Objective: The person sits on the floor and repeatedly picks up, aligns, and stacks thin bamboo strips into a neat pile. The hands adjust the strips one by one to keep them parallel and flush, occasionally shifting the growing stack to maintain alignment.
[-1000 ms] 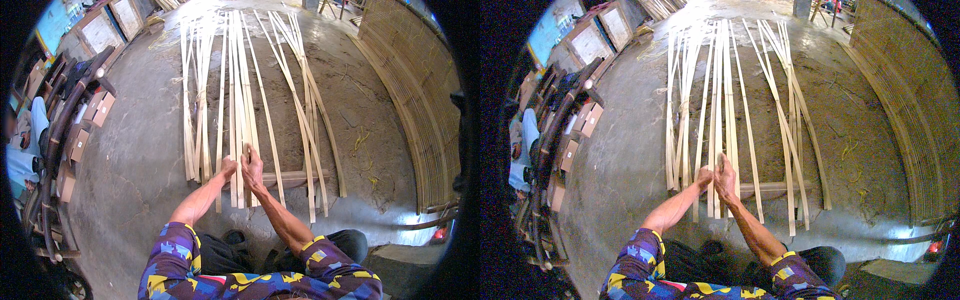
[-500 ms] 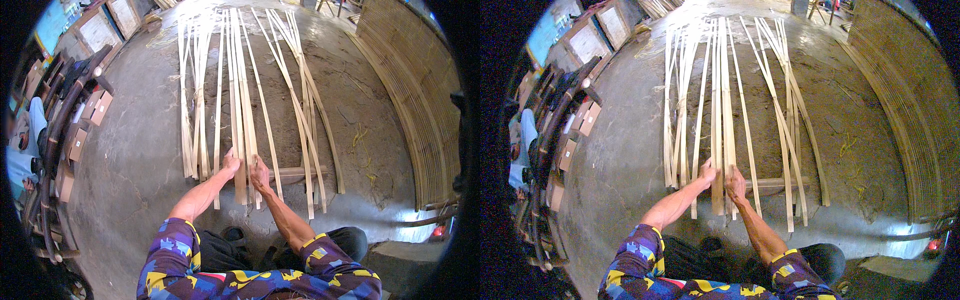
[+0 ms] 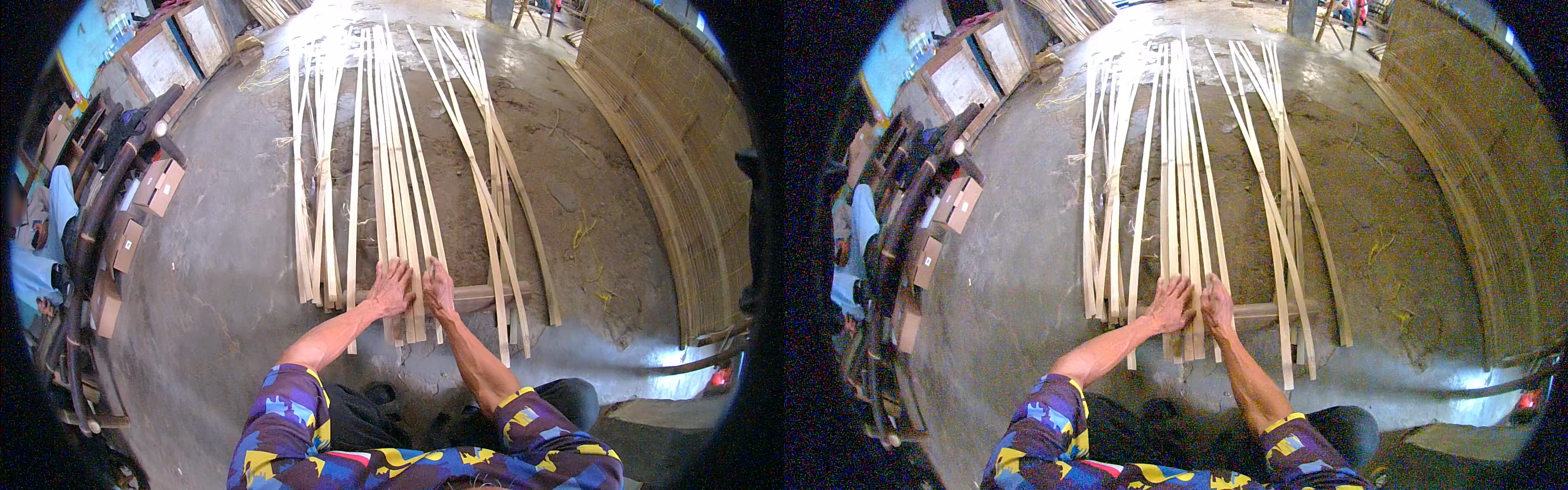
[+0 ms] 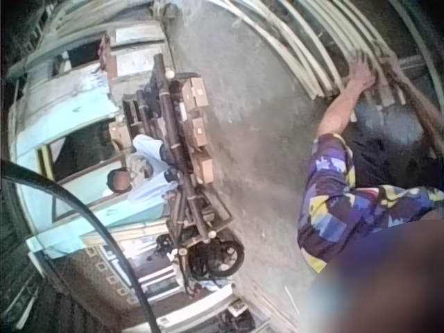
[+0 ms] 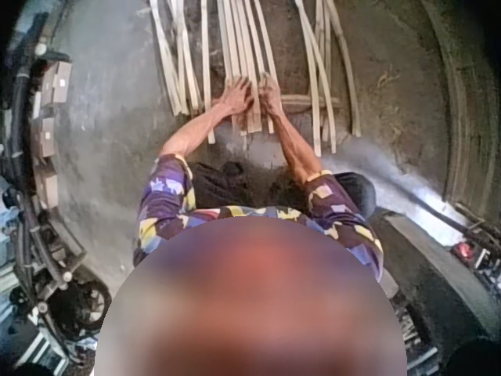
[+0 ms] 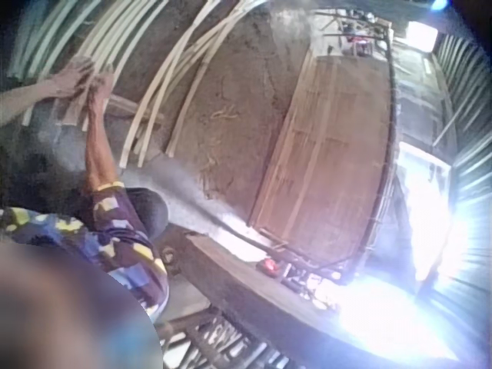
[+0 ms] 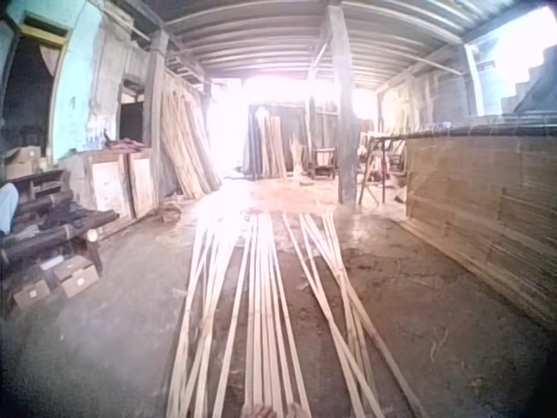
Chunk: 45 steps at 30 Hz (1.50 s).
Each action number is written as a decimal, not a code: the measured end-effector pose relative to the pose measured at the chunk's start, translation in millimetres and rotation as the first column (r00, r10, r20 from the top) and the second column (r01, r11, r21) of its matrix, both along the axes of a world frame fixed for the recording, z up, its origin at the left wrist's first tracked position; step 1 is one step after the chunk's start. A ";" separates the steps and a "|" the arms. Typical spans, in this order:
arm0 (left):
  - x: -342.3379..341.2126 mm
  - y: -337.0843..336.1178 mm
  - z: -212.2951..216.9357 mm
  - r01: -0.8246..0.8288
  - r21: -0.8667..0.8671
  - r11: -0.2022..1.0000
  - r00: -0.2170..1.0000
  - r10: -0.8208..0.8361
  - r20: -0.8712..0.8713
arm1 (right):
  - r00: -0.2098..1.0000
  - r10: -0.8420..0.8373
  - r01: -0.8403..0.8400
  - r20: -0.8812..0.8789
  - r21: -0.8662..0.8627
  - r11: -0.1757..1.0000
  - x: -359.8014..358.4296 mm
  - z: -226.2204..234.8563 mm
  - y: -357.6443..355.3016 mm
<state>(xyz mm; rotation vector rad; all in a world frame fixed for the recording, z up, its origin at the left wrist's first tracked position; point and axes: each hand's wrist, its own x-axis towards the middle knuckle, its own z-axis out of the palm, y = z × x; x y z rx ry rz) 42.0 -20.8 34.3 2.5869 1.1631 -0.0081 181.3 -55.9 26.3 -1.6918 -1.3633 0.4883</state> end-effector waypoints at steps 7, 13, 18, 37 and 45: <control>1.8 -4.0 13.7 0.026 0.003 1.000 0.993 -0.025 -0.113 | 0.993 0.098 -0.072 0.061 -0.330 0.941 10.4 -5.3 -9.0; 18.0 -8.6 20.1 -0.041 -0.103 0.994 0.961 0.011 -0.275 | 0.987 0.123 -0.076 0.107 -0.371 0.926 9.5 4.8 -6.3; 18.1 -14.9 18.4 -0.038 -0.211 0.977 0.978 -0.008 -0.210 | 0.979 0.138 -0.088 0.148 -0.303 0.949 13.8 -6.1 -4.8; 30.3 -14.1 16.3 0.026 -0.155 0.988 0.983 -0.054 -0.177 | 0.868 -0.180 0.244 0.463 -0.083 0.966 49.2 -15.2 -0.3; 48.6 -41.8 4.6 0.039 -0.121 0.992 0.985 -0.059 -0.163 | 0.998 0.038 -0.012 0.059 -0.394 0.919 48.2 -19.8 4.3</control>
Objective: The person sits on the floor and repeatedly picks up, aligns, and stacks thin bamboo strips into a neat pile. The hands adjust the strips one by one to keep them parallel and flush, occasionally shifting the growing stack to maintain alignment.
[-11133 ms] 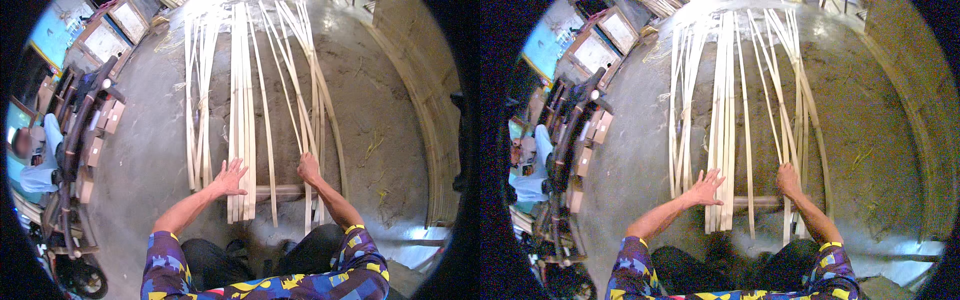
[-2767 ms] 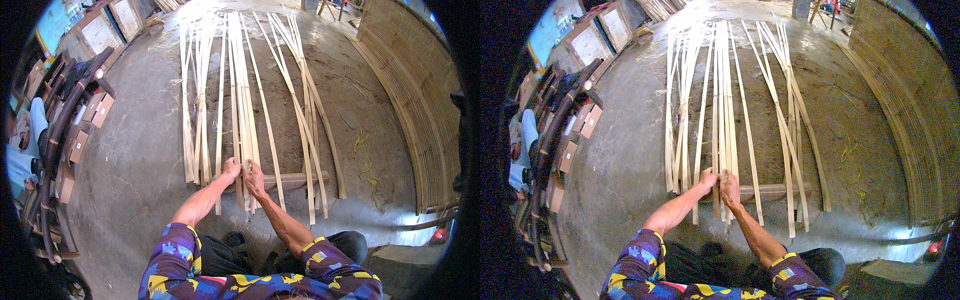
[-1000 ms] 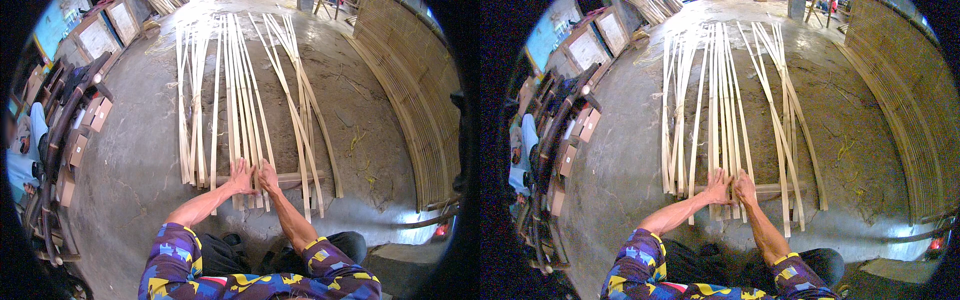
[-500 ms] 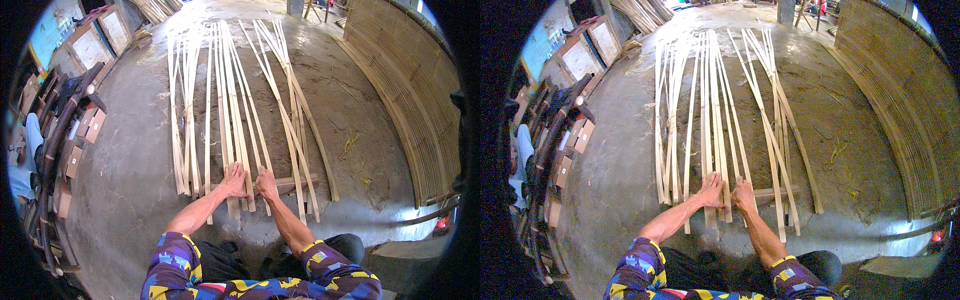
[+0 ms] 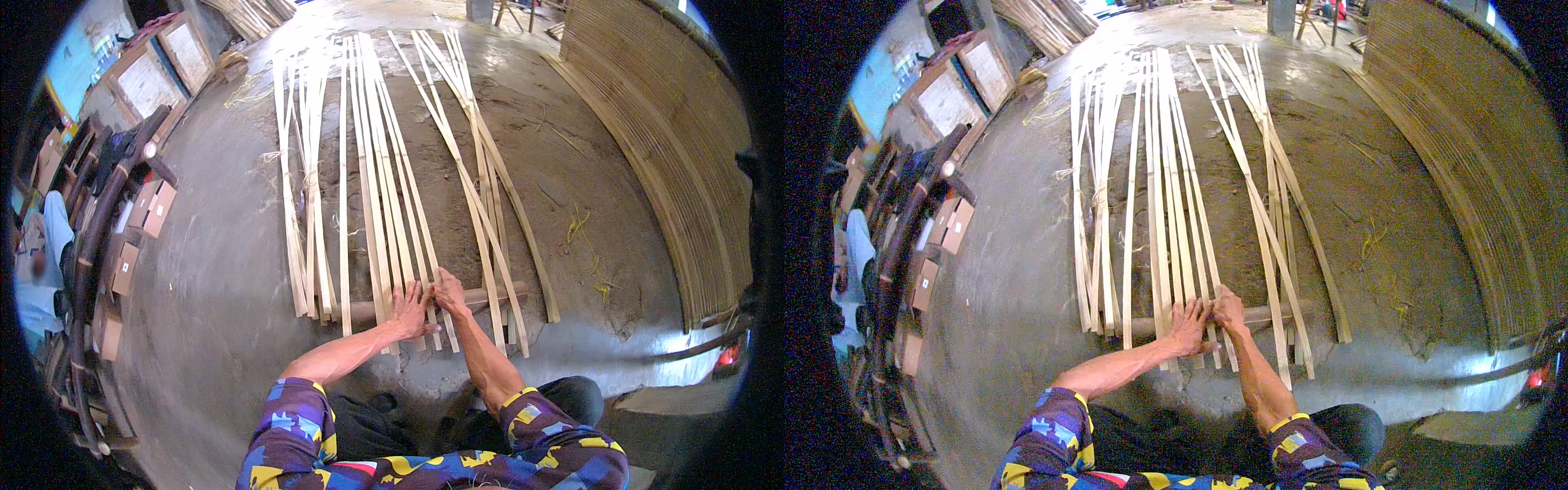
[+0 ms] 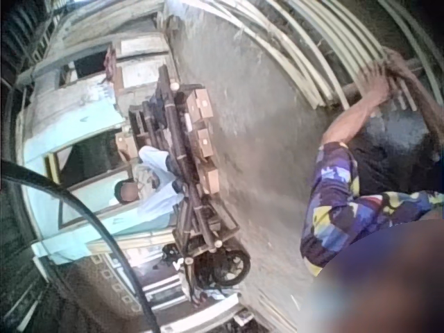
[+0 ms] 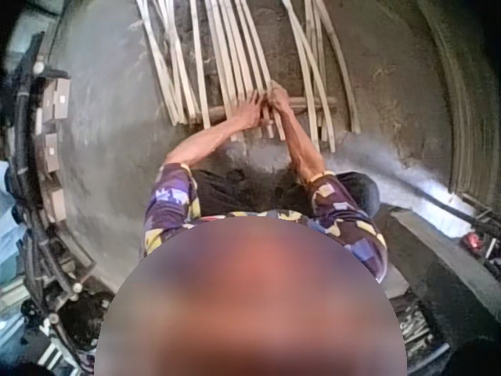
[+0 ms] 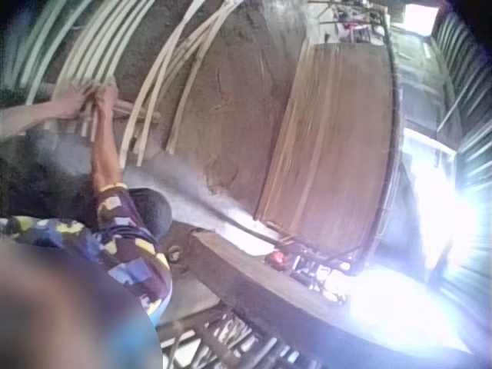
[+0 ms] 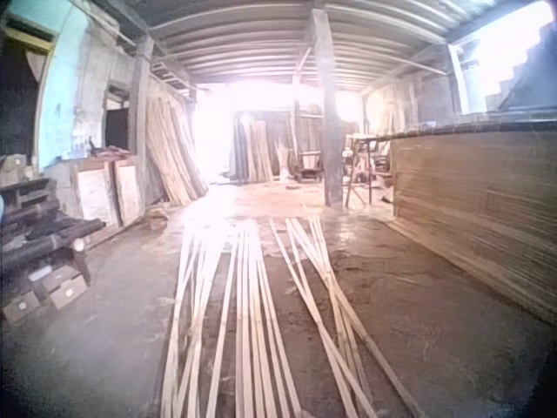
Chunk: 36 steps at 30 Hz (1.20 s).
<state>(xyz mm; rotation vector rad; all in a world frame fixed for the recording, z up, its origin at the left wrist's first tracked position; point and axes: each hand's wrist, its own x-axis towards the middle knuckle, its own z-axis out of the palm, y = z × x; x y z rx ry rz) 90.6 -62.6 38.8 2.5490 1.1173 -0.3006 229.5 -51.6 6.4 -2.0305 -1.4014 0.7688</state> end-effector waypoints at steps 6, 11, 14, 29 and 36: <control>-10.2 2.1 -3.1 0.042 -0.016 0.999 0.998 -0.043 -0.038 | 0.986 0.141 -0.142 -0.088 -0.011 0.990 8.3 -2.5 24.9; -25.3 -4.8 0.1 0.058 0.008 0.998 0.994 -0.058 0.097 | 0.944 0.297 -0.309 -0.141 -0.069 0.949 14.0 6.8 39.8; -27.2 -4.7 3.5 0.076 -0.006 0.997 0.989 -0.075 0.124 | 0.846 0.533 -0.517 0.015 -0.219 0.827 35.8 29.8 52.6; -10.1 8.4 4.3 -0.037 -0.106 0.994 0.996 0.044 0.071 | 0.881 0.474 -0.473 -0.005 0.065 0.879 39.6 -3.9 4.9; -1.6 18.3 4.7 -0.073 -0.072 0.995 0.997 0.071 -0.037 | 0.920 0.391 -0.390 0.025 -0.014 0.921 17.5 -11.5 20.7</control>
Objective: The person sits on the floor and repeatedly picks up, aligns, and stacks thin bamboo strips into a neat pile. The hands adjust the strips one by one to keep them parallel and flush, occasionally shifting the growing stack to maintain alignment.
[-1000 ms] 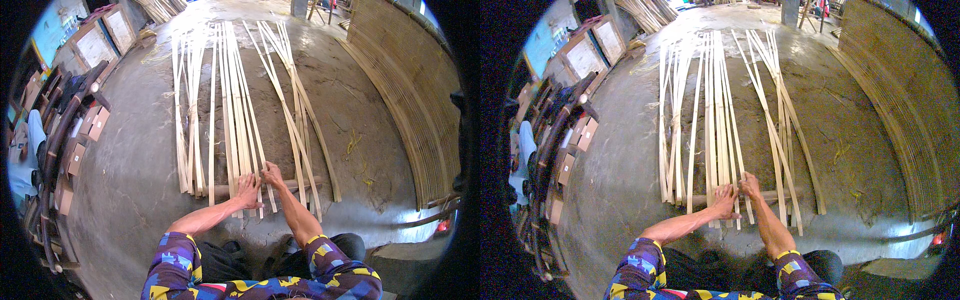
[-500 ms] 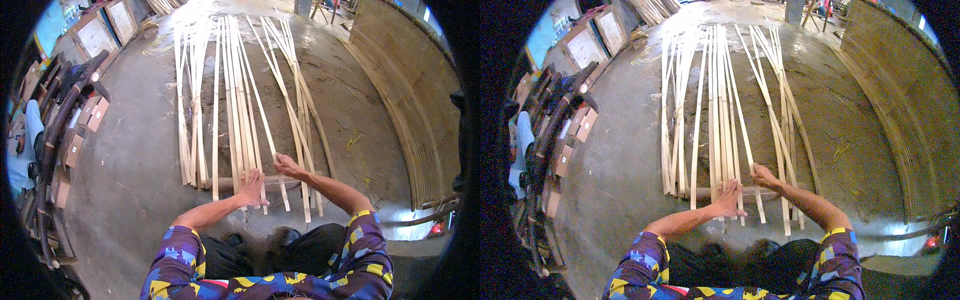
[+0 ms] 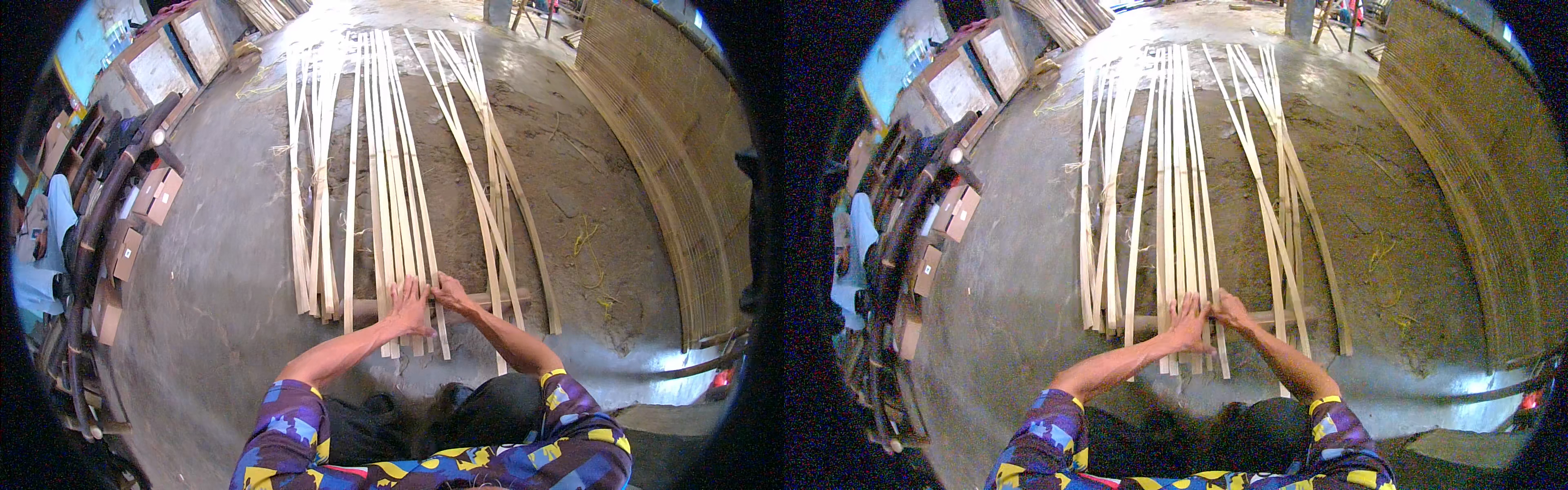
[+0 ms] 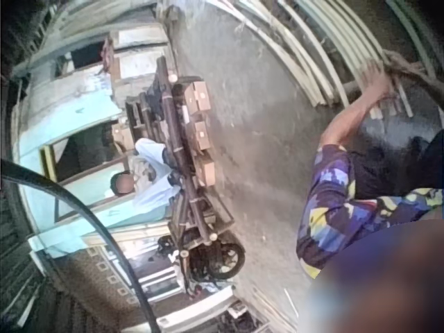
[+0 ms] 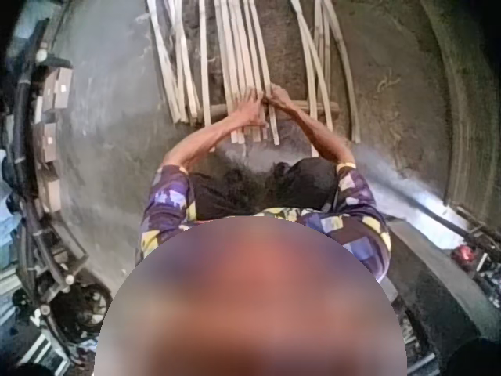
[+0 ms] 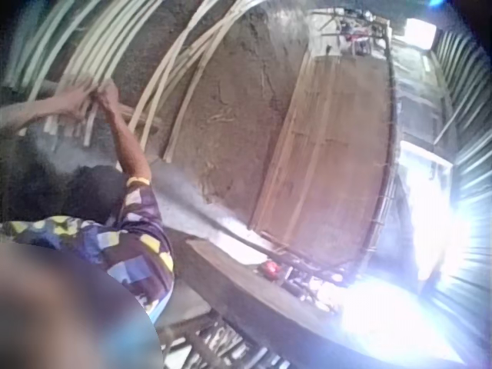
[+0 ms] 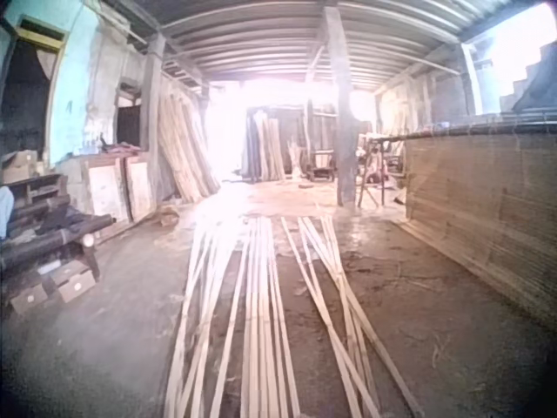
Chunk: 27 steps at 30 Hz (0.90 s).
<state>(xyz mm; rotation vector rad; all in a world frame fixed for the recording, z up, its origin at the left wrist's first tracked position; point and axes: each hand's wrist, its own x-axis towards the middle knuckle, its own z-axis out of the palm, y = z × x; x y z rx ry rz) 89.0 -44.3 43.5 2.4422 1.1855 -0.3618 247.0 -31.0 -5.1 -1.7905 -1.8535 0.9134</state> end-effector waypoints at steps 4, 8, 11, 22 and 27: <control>-3.3 -16.9 -1.4 0.037 0.018 0.999 0.999 -0.037 0.011 | 0.978 -0.190 0.182 -0.082 -0.095 0.979 -1.0 9.7 -6.6; -4.0 -24.0 -2.1 0.074 0.064 0.995 0.996 -0.077 0.039 | 0.866 -0.432 0.484 -0.251 0.200 0.852 -6.2 14.5 -14.7; -0.7 -16.0 -2.2 0.075 0.099 0.992 0.997 -0.074 -0.017 | 0.885 -0.379 0.431 -0.272 0.165 0.887 -13.2 14.5 -21.6; 0.4 -12.7 -12.6 0.131 0.008 0.991 0.981 -0.131 0.140 | 0.910 -0.306 0.379 -0.280 0.259 0.888 -22.2 44.5 -1.4; -6.2 -3.1 -20.4 0.170 -0.014 0.985 0.968 -0.164 0.190 | 0.918 -0.332 0.348 -0.219 0.042 0.936 -33.3 50.1 4.7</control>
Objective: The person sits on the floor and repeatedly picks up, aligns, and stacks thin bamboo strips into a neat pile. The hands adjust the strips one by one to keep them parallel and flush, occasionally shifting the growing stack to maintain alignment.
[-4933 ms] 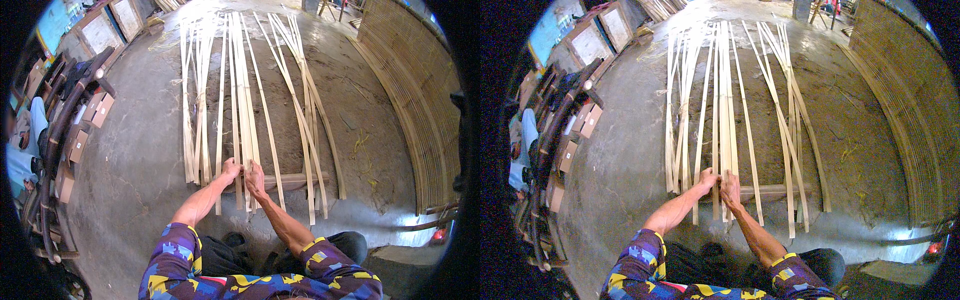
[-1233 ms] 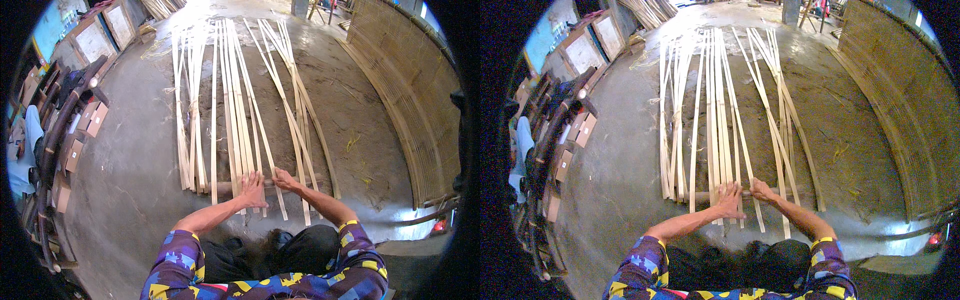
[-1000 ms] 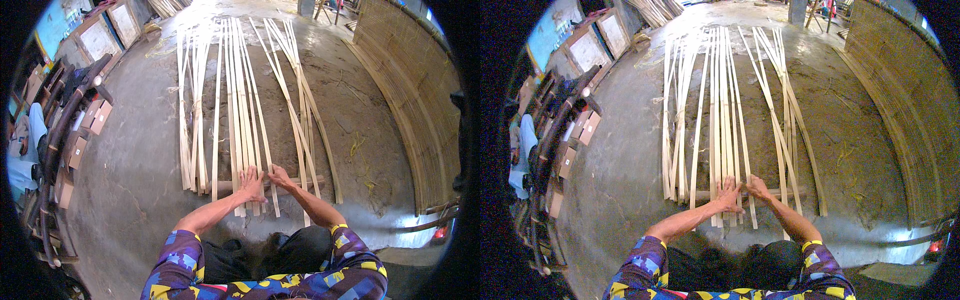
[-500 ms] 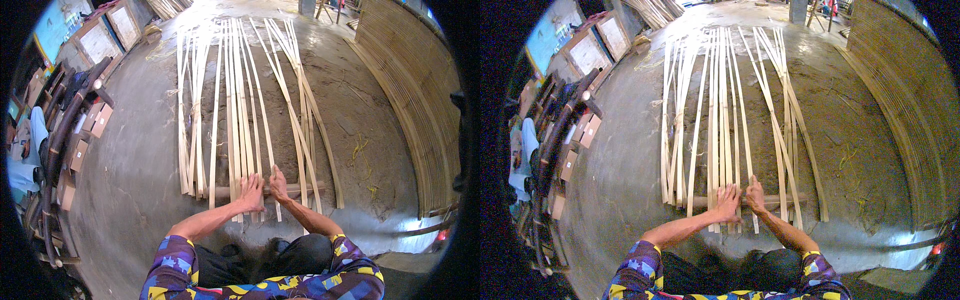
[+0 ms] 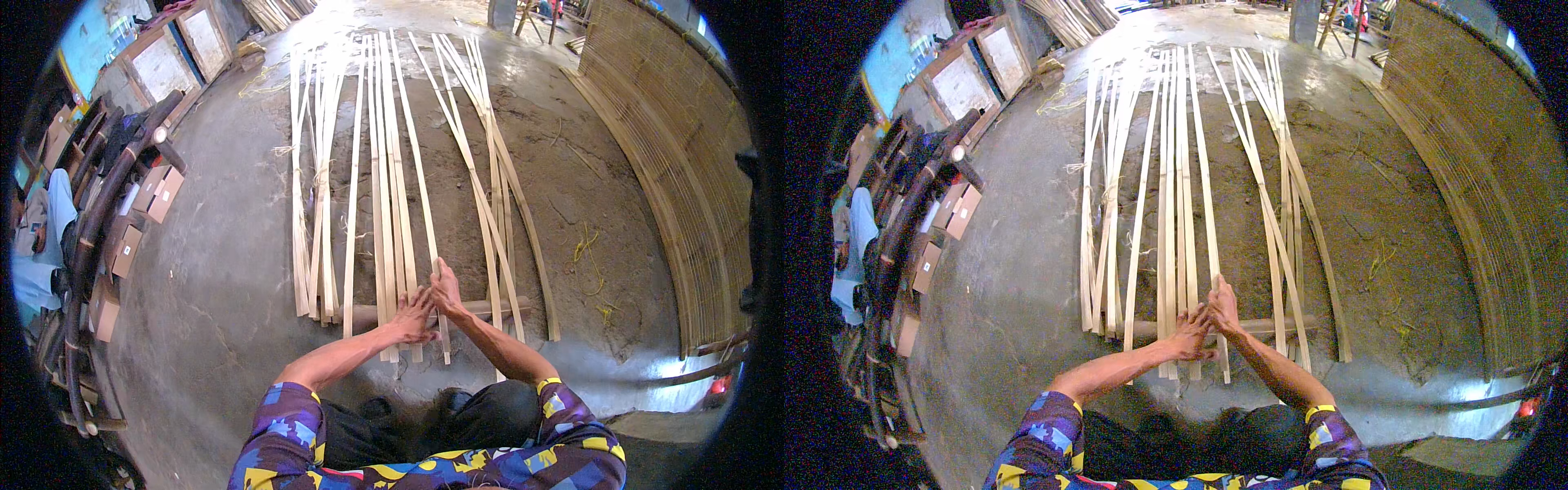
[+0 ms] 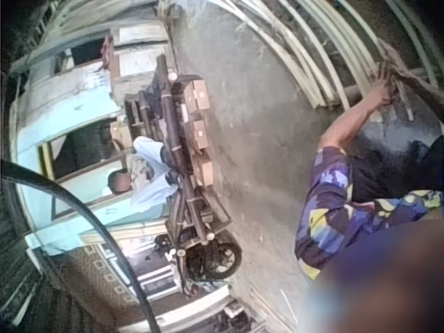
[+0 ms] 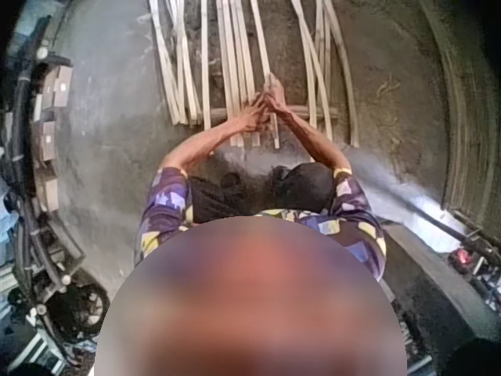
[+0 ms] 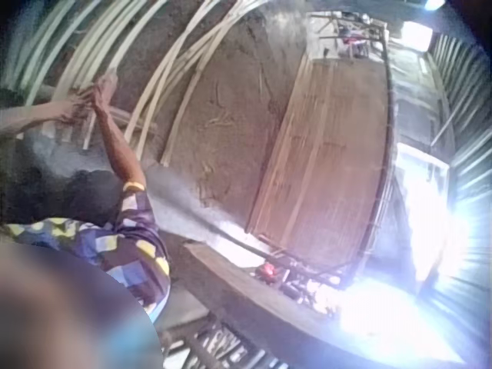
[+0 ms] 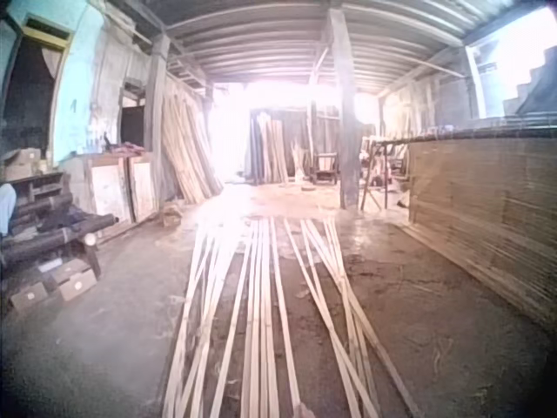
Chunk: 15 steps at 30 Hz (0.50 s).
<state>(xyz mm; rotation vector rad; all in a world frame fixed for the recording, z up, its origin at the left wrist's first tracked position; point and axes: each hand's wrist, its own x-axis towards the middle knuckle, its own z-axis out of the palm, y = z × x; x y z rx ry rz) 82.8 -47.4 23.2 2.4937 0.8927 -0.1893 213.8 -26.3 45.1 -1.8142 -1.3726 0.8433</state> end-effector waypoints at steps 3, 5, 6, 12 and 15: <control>-10.8 1.5 3.0 0.043 0.036 0.998 0.999 -0.042 -0.029 | 0.998 -0.055 0.055 -0.029 -0.008 0.998 6.7 -1.5 -1.6; -11.9 -1.7 5.5 0.022 0.122 0.992 0.999 -0.027 0.033 | 0.996 -0.084 0.080 0.018 0.161 0.984 17.6 -5.7 -3.2; -10.9 -3.7 6.6 0.013 0.164 0.986 0.997 -0.026 0.078 | 0.991 -0.131 0.119 0.012 0.348 0.930 19.8 -10.5 -3.7; 6.3 -12.1 11.8 0.130 0.152 0.980 0.991 -0.127 -0.029 | 0.978 -0.054 0.040 0.203 0.074 0.996 41.4 -45.8 -17.4; 3.9 -12.6 14.4 0.122 0.149 0.981 0.993 -0.119 -0.027 | 0.978 0.106 -0.110 0.182 0.011 0.994 49.2 -51.2 -20.4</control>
